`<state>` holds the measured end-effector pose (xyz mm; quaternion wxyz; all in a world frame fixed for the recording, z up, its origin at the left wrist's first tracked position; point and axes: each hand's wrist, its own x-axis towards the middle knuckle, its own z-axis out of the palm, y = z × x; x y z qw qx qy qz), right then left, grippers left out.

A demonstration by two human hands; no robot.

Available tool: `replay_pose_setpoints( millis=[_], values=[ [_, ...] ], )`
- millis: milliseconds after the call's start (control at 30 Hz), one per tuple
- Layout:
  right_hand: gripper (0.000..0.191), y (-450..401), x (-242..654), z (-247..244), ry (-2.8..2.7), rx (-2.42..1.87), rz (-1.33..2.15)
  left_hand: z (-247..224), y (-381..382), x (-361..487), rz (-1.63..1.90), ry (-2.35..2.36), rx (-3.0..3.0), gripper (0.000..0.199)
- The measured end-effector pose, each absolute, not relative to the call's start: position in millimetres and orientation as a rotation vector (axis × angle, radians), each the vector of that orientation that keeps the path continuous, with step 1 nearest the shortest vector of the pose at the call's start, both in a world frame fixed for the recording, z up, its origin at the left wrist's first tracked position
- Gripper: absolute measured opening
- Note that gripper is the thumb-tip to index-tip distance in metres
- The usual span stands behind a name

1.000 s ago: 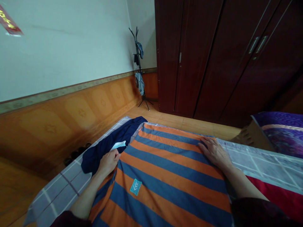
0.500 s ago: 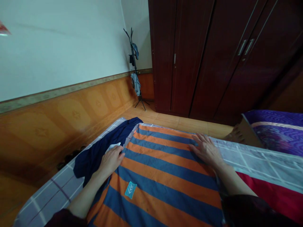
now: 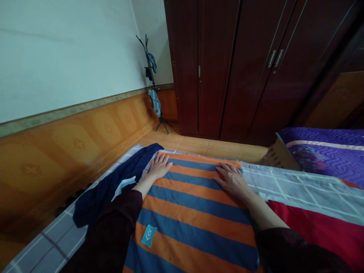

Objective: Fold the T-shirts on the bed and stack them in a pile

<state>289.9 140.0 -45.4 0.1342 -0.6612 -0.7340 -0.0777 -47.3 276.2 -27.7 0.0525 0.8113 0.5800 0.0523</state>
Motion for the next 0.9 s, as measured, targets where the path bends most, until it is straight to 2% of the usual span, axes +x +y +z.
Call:
replay_pose_setpoints(
  millis=[200,400,567,700,900],
  values=[
    [0.053,141,302,-59,-1.955,-2.163,-0.340,-11,293,-75,0.182,1.788,2.352,0.058],
    [0.055,142,303,-58,-2.005,-2.164,-0.391,9,186,-158,0.310,1.619,2.360,0.043],
    [0.055,145,304,-61,-2.005,-2.140,-0.372,4,90,-216,0.439,1.563,2.281,0.030],
    [0.052,148,303,-61,-2.000,-2.131,-0.379,-2,67,-219,0.481,1.554,2.384,0.013],
    [0.042,140,287,-36,-2.138,-2.065,-0.606,7,60,-233,0.513,1.774,2.288,0.020]
  ],
)
